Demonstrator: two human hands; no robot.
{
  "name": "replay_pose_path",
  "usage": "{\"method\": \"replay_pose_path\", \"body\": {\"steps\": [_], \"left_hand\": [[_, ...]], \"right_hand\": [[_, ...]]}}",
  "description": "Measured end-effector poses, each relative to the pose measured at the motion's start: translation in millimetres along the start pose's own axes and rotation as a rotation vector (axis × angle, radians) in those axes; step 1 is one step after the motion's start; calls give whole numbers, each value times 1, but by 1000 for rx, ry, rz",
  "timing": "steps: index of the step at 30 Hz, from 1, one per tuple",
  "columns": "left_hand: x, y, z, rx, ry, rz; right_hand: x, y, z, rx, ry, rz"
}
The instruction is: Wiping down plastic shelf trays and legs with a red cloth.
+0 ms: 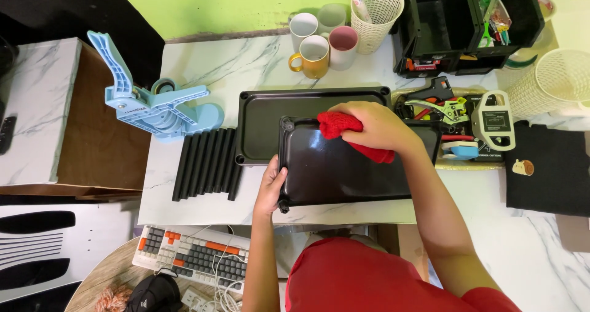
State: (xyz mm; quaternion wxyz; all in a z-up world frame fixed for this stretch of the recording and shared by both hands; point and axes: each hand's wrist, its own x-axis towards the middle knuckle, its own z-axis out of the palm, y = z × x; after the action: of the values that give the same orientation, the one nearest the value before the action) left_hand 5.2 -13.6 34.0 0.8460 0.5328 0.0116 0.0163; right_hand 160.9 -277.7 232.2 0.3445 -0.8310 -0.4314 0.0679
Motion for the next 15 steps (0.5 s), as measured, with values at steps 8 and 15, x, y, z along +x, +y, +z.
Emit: {"method": "replay_pose_path", "body": {"steps": [8, 15], "left_hand": [[1, 10, 12, 113, 1, 16], [-6, 0, 7, 141, 19, 44]], "right_hand": [[2, -12, 21, -203, 201, -22], [-8, -18, 8, -231, 88, 52]]}}
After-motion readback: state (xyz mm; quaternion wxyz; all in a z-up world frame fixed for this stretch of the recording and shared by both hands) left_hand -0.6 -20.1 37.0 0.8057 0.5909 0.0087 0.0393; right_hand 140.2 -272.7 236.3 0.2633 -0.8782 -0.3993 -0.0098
